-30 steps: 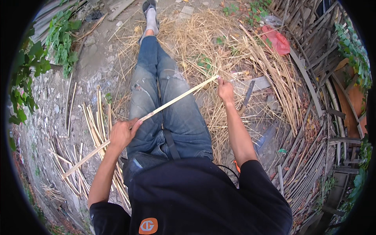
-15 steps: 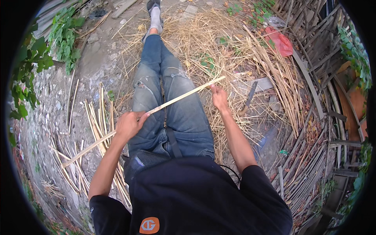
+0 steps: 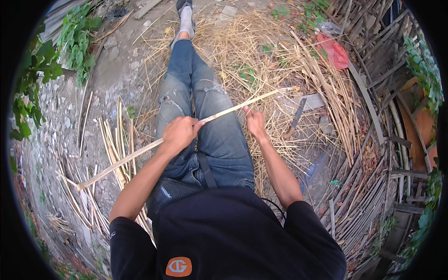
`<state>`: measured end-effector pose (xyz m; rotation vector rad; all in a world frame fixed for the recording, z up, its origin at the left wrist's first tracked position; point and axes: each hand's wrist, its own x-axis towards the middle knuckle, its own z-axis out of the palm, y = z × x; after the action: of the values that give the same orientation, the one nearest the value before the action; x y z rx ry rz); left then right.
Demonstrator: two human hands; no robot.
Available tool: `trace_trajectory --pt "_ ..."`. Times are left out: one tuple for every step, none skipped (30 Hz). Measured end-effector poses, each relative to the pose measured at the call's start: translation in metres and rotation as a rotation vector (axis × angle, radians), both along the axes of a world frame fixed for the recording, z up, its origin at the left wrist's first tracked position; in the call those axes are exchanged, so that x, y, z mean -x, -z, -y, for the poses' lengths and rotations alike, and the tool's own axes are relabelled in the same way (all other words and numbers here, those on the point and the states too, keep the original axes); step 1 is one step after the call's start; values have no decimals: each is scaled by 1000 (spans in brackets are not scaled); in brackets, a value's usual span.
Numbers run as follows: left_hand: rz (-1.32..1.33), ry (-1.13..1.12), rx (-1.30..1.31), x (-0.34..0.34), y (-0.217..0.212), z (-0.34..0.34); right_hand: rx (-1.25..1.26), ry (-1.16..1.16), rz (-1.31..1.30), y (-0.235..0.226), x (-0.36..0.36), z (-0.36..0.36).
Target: The person sits on the ground and uses a red utility knife to shave and smooth a long bamboo stick. They hold the stick against their legs and repeatedly scrape the blade along its length to remove the outer layer.
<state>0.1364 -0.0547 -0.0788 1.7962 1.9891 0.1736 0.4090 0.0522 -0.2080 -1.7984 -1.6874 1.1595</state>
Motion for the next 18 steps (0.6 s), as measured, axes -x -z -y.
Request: trace_trajectory --pt "5 -7 -6 -4 -1 -1 1 -29 7 -1 3 2" --pt "11 -13 -12 -10 -2 -3 1 -58 14 -2 10 5" --pt "19 -17 -18 -17 -3 -6 1 -84 24 -2 16 9" --pt "39 -12 -21 -23 2 -12 -124 -77 -51 4 24 15" --pt "59 -7 -25 -28 11 -18 -249 -70 -125 11 35 26" --pt "78 -9 -25 -33 13 -23 -370 -71 -202 8 42 33" --pt "86 -19 -22 -36 15 -28 -266 -133 -160 2 42 32" --pt "94 -29 -19 -39 16 -33 -174 -173 -101 -4 42 30" --pt "101 -34 -17 -42 15 -36 -84 -209 -43 -21 44 28" --pt "103 -33 -8 -43 13 -37 6 -244 16 -29 46 27" --pt "106 -32 1 -43 12 -38 -83 -233 -124 -23 46 30" --pt "114 -16 3 -47 9 -42 -182 -208 -255 -15 41 33" --pt "113 -19 -2 -46 12 -44 -278 -194 -392 -10 40 33" --pt "113 -22 -6 -44 18 -43 -49 -189 -527 -8 30 27" --pt "109 -35 -7 -38 22 -40 190 -189 -660 -9 15 20" --pt "120 -30 1 -33 20 -36 434 -184 -786 -14 4 17" --pt "132 -26 9 -28 17 -31 385 -193 -937 -17 -2 21" --pt "144 -18 19 -24 16 -26 361 -114 -1000 -22 -12 19"
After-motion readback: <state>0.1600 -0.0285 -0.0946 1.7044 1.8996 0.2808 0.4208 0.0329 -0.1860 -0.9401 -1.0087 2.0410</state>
